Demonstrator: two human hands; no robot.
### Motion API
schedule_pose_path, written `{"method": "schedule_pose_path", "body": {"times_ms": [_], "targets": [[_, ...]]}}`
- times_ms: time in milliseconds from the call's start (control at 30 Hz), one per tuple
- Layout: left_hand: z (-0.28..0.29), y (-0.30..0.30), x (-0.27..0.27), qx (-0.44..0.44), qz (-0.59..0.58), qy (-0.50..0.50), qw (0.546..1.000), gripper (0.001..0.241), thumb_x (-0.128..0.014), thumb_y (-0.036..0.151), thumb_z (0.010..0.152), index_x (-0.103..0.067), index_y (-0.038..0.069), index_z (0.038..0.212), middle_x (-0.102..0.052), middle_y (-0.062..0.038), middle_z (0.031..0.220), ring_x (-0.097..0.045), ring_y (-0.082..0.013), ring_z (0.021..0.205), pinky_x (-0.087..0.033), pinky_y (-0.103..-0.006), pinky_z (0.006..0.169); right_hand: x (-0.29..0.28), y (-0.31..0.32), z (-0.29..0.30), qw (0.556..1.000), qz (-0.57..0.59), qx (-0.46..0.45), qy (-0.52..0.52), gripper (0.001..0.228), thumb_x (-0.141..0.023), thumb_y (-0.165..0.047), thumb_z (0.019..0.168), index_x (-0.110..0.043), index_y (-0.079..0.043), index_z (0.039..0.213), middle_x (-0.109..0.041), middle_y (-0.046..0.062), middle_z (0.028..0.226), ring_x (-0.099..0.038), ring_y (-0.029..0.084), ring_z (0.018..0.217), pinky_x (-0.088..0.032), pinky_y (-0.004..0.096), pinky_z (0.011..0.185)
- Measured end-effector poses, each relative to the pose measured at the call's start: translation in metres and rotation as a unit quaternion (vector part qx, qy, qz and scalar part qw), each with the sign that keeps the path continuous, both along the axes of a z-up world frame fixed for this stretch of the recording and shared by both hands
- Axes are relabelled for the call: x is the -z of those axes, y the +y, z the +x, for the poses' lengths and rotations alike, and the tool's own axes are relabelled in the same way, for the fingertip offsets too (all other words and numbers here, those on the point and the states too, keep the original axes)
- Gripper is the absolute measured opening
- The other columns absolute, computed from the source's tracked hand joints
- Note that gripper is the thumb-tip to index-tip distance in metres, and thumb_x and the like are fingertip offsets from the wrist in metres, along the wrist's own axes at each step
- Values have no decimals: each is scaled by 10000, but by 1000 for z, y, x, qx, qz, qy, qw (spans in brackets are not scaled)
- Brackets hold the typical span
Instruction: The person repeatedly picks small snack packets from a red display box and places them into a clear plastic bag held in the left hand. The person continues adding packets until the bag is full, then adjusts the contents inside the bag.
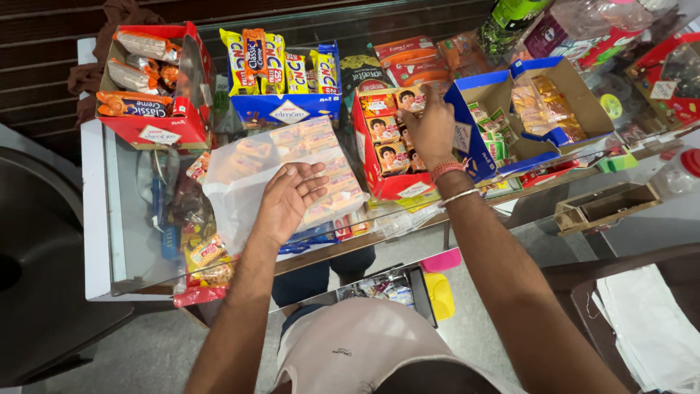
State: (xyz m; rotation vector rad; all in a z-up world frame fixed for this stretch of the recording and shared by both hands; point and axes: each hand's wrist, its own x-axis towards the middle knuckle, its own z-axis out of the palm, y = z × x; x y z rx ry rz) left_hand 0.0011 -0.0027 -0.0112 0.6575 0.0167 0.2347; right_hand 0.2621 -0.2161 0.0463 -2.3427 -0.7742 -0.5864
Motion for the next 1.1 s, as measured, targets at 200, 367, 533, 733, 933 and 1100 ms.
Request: {"method": "schedule_pose_path", "body": {"times_ms": [200, 367, 533, 733, 933, 1100], "targets": [[0, 0, 2, -1, 1, 2, 1000, 254, -580, 278, 1050, -618, 54, 1163, -648, -211, 1325, -653, -327, 1183, -510, -481, 1050, 9, -6, 12, 998, -47, -27, -20, 592, -813, -251, 895, -578, 40, 1354, -678, 261, 1234, -639, 459, 1095, -483, 523, 949], [2, 0, 1, 7, 5, 8, 1000, 255, -573, 277, 1052, -615, 55, 1170, -650, -212, 1324, -651, -323, 1182, -510, -480, 1048, 16, -9, 15, 996, -84, 5, -3, 576, -753, -278, 915, -584, 10, 1385, -675, 275, 1215, -626, 477, 1051, -491, 529, 907], [1, 1, 0, 6, 11, 17, 1000, 250, -570, 267, 1046, -612, 60, 1179, -648, -213, 1330, -651, -324, 1183, -510, -475, 1048, 5, -5, 7, 995, -95, 3, 8, 584, -713, -312, 975, -546, 11, 1432, -652, 267, 1266, -606, 469, 1107, -485, 549, 954], [1, 1, 1, 9, 4, 14, 1000, 257, -568, 262, 1048, -614, 51, 1187, -653, -222, 1318, -659, -328, 1173, -519, -479, 1047, -29, 7, -51, 993, -11, -6, -118, 556, -742, -240, 963, -525, -1, 1415, -538, 262, 1398, -522, 460, 1226, -450, 562, 969], [3, -4, 7, -59, 25, 4, 998, 220, -606, 201, 1031, -608, 32, 1172, -691, -188, 1233, -698, -281, 1045, -559, -440, 956, -26, 45, -140, 970, 124, -187, -90, 415, -688, -84, 1038, -527, -44, 1419, -562, 156, 1401, -545, 384, 1315, -454, 488, 1135], [-2, -12, 5, -278, 73, 31, 957, 167, -627, 138, 1017, -603, 38, 1149, -712, -137, 1045, -681, -205, 829, -577, -357, 766, -1, 72, -178, 968, 81, -236, -16, 487, -704, -89, 928, -553, -33, 1388, -551, 195, 1395, -531, 401, 1283, -450, 492, 1092]]}}
